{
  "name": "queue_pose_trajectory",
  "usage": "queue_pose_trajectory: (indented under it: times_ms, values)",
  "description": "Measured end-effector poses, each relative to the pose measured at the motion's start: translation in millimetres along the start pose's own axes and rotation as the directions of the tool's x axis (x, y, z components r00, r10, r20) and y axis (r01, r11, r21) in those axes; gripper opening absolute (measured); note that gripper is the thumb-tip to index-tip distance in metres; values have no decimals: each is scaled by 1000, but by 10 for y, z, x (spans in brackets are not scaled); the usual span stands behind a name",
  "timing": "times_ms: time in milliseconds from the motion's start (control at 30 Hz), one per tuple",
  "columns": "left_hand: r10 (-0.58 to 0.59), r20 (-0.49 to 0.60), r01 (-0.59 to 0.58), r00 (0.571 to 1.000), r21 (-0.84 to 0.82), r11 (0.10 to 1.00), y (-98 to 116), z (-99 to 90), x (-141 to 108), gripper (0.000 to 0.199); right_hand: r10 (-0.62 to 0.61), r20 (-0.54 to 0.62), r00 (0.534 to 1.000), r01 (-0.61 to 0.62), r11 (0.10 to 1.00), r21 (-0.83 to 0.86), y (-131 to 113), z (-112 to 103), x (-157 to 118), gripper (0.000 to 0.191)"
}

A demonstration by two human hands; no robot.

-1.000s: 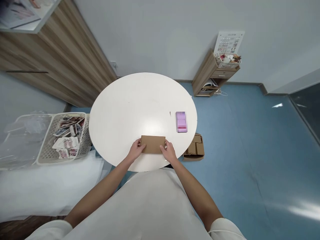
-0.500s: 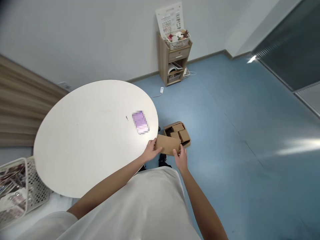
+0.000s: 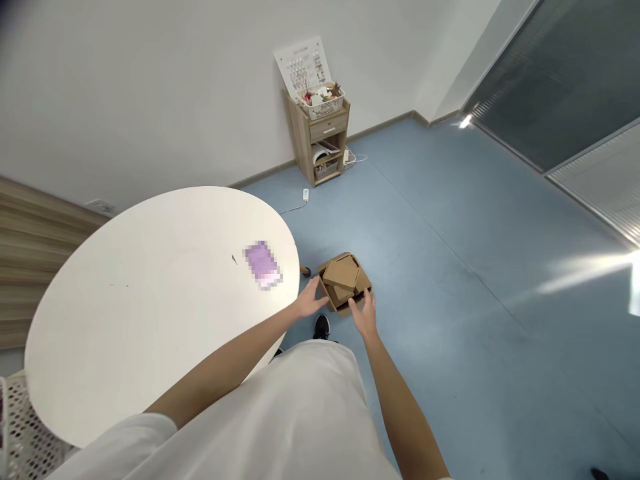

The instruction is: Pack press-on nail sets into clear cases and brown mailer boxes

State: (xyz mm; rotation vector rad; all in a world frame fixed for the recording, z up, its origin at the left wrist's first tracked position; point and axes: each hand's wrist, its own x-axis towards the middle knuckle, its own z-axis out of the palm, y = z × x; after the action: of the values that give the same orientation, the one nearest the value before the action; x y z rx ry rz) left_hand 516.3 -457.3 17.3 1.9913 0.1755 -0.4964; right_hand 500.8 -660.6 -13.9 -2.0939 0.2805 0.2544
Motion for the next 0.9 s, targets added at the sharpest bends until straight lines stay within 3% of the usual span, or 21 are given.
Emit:
queue_pose_trajectory:
  times_ms: [100, 200, 333, 433, 600, 733, 900]
  values:
    - [0, 55, 5, 999, -81, 997, -162, -25, -310, 63, 69, 63, 996, -71, 997, 24, 99, 79, -215, 69]
    - [-35, 116, 61, 993, -234, 970, -346, -152, -671, 54, 40, 70, 997, -44, 998, 48, 109, 201, -443, 57]
    - [-115, -58, 88, 992, -342, 935, -562, -486, -1179, 48, -75, 90, 993, 70, 996, 51, -118, 432, -646, 42]
    - [-190, -188, 104, 964, -391, 915, -737, -747, -1566, 46, -191, 151, 970, 182, 980, 77, -435, 658, -746, 39]
    - [-271, -350, 89, 897, -457, 885, -1082, -1014, -2154, 41, -381, 231, 895, 361, 924, 127, -974, 1119, -999, 35]
    - [-273, -454, 25, 848, -480, 877, -1346, -1154, -2569, 39, -432, 348, 832, 398, 902, 168, -1316, 1552, -1343, 34]
    - [-366, -592, -3, 719, -529, 849, -1662, -1292, -3092, 39, -413, 607, 679, 377, 906, 195, -1653, 2028, -1862, 36]
